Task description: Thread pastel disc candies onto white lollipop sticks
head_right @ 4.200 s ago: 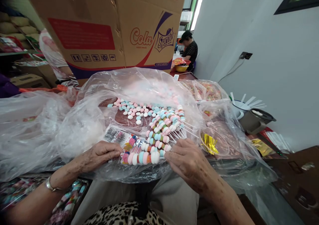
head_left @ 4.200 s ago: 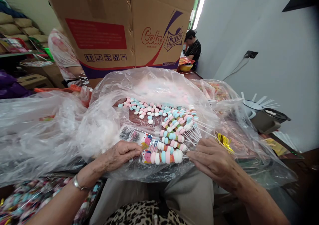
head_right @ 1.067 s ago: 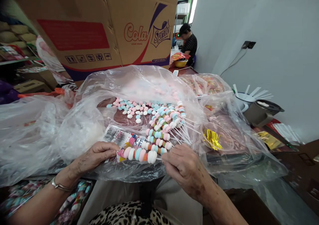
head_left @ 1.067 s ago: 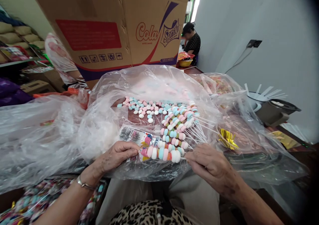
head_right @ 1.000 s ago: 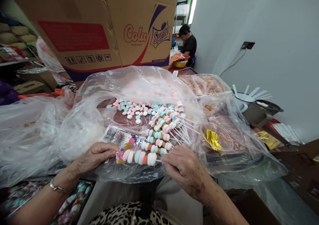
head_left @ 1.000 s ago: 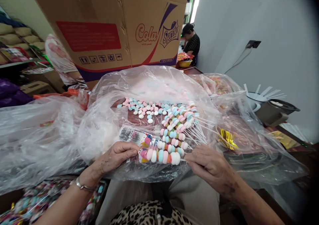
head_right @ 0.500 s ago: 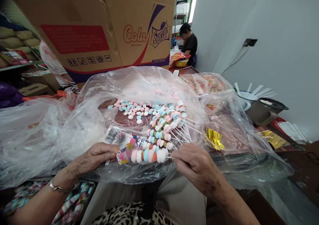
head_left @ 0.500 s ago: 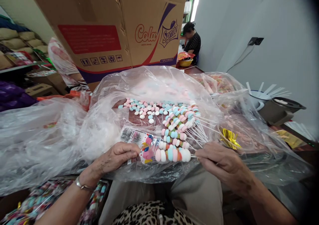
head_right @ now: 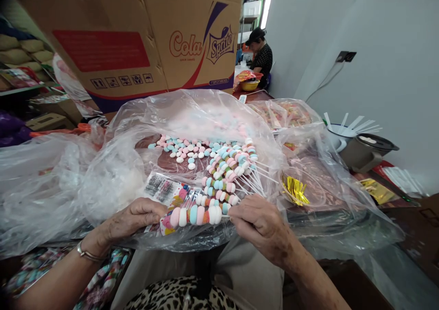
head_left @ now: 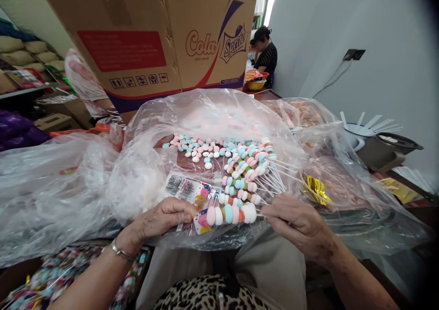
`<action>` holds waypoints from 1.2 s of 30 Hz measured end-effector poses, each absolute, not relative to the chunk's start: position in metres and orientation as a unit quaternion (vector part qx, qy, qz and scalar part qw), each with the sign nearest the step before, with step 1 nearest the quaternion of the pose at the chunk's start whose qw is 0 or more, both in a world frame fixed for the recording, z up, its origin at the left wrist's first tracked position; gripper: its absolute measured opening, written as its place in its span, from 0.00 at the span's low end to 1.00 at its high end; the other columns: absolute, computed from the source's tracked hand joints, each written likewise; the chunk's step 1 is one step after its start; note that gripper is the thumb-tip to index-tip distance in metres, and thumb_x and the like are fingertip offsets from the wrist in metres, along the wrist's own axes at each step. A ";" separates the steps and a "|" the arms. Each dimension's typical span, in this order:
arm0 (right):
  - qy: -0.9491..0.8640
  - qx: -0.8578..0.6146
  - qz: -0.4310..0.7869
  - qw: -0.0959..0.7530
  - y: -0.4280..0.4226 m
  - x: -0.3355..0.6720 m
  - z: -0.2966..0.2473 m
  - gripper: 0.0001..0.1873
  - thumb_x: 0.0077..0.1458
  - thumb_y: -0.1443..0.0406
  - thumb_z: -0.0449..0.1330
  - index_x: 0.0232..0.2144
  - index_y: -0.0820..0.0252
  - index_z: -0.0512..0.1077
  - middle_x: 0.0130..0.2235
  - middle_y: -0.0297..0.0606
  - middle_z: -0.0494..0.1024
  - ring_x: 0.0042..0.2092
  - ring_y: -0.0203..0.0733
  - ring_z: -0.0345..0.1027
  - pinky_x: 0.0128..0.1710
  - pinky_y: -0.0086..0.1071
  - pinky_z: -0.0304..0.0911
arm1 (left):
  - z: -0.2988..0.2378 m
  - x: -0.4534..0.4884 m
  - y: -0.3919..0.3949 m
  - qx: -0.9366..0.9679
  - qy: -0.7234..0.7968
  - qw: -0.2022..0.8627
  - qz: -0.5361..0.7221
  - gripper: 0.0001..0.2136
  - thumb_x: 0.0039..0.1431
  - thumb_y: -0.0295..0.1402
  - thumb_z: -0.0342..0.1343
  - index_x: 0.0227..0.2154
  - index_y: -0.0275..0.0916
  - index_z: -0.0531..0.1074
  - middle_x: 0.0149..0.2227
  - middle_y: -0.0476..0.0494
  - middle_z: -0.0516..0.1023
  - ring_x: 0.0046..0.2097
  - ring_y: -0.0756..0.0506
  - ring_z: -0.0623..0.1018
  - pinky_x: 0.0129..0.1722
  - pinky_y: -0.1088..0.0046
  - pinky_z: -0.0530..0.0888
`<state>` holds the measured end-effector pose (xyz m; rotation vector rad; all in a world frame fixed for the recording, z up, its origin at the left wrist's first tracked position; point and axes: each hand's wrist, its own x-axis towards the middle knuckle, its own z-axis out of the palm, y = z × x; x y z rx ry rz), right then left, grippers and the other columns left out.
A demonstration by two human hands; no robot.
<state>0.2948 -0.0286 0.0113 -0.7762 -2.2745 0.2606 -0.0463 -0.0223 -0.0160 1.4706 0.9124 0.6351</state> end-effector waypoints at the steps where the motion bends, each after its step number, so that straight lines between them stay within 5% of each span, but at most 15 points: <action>1: -0.883 -0.299 0.095 0.349 -0.028 0.295 0.011 0.10 0.62 0.71 0.54 0.33 0.59 0.75 0.24 0.32 0.73 0.28 0.34 0.65 0.31 0.29 0.60 | -0.016 -0.046 -0.022 0.634 0.396 0.605 0.275 0.17 0.55 0.46 0.64 0.33 0.34 0.83 0.31 0.43 0.82 0.31 0.48 0.74 0.33 0.75 0.70; 23: -0.887 -0.317 0.071 0.329 -0.035 0.281 0.005 0.11 0.62 0.73 0.53 0.30 0.62 0.73 0.27 0.36 0.74 0.31 0.38 0.63 0.34 0.33 0.53 | 0.011 -0.038 -0.017 0.758 0.388 0.499 0.159 0.11 0.64 0.38 0.53 0.35 0.36 0.76 0.31 0.50 0.72 0.33 0.50 0.67 0.35 0.77 0.64; 30: -0.899 -0.299 0.059 0.315 -0.035 0.278 0.009 0.12 0.62 0.73 0.53 0.29 0.62 0.73 0.26 0.36 0.74 0.30 0.38 0.62 0.34 0.33 0.51 | 0.025 -0.026 -0.026 0.809 0.400 0.425 0.074 0.15 0.65 0.44 0.54 0.47 0.41 0.75 0.35 0.50 0.75 0.34 0.48 0.69 0.34 0.76 0.63; 36: -0.911 -0.277 0.078 0.295 -0.033 0.277 0.012 0.13 0.64 0.70 0.52 0.31 0.62 0.74 0.26 0.35 0.72 0.30 0.38 0.60 0.34 0.33 0.52 | 0.024 -0.013 -0.032 0.831 0.392 0.391 0.044 0.15 0.65 0.46 0.54 0.41 0.40 0.75 0.30 0.51 0.71 0.31 0.48 0.68 0.30 0.75 0.60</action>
